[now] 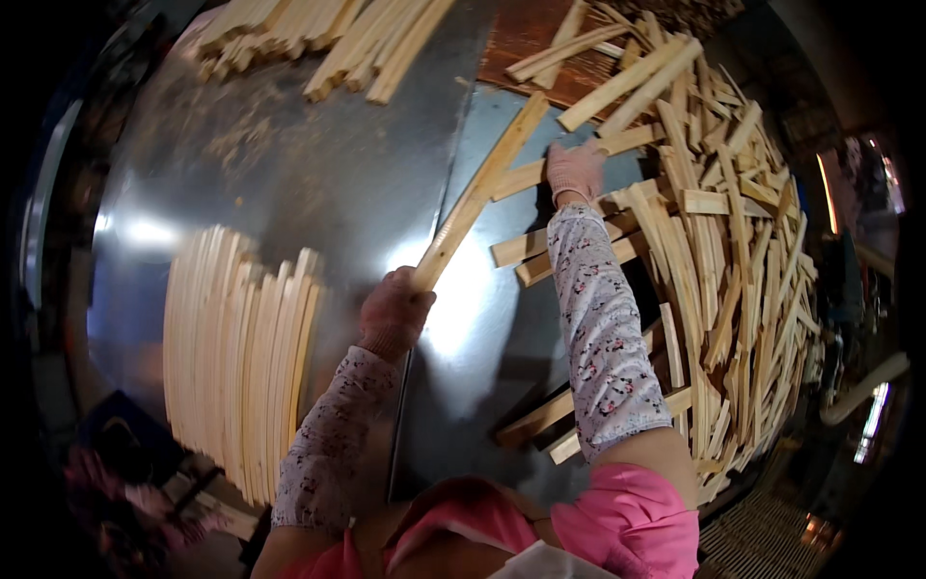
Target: The person sorts thin wooden strips on a metal table, picking them up from a pile and arranging them into neat stacks. The person repeatedly gathers strips and aligns them side-by-side to form organized bundles.
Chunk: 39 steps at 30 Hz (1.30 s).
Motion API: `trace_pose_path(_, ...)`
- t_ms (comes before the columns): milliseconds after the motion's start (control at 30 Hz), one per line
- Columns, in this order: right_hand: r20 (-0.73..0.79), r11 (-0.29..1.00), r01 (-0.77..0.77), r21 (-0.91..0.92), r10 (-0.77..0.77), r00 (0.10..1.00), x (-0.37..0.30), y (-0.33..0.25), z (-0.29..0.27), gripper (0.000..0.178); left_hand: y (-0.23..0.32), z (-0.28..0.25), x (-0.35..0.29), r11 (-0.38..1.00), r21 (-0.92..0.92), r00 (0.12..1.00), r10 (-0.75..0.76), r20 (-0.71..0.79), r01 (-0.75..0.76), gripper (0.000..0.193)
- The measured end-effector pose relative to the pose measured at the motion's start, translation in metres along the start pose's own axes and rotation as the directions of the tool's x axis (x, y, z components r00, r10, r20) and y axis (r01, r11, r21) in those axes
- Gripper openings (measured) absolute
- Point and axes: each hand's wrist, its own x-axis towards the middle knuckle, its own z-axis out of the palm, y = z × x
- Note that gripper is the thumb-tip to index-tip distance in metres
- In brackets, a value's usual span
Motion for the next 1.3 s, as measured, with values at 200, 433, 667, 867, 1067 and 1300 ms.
trace_pose_path(200, 0.153, 0.857, -0.083, 0.508, 0.005, 0.988, -0.085, -0.008, -0.001, 0.056, -0.043, -0.063, -0.123, 0.961, -0.276, 0.991, -0.044, -0.130, 0.006, 0.023)
trace_pose_path(433, 0.557, 0.811, -0.090, 0.578, -0.312, 0.770, -0.425, 0.030, -0.051, 0.073, -0.143, -0.133, -0.270, 0.950, -0.255, 0.914, -0.257, -0.313, 0.180, 0.040)
trace_pose_path(667, 0.644, 0.801, 0.231, 0.553, -0.586, 0.492, -0.644, 0.012, -0.068, 0.080, -0.249, -0.237, -0.354, 0.915, 0.040, 0.886, -0.377, -0.268, 0.402, 0.061)
trace_pose_path(867, 0.738, 0.786, 0.142, 0.602, -0.616, 0.275, -0.607, 0.033, -0.071, 0.061, -0.320, -0.185, -0.375, 0.640, -0.760, 0.857, -0.448, -0.253, 0.110, 0.040)
trace_pose_path(1067, 0.842, 0.845, -0.203, 0.496, -0.410, 0.352, -0.581, 0.111, -0.077, 0.071, -0.216, -0.155, -0.376, 0.981, -0.192, 0.976, -0.049, -0.213, 0.008, 0.036)
trace_pose_path(1300, 0.643, 0.837, 0.040, 0.546, -0.449, 0.621, -0.558, 0.084, -0.068, 0.078, -0.169, -0.037, -0.401, 0.967, -0.085, 0.968, -0.246, -0.044, 0.242, 0.043)
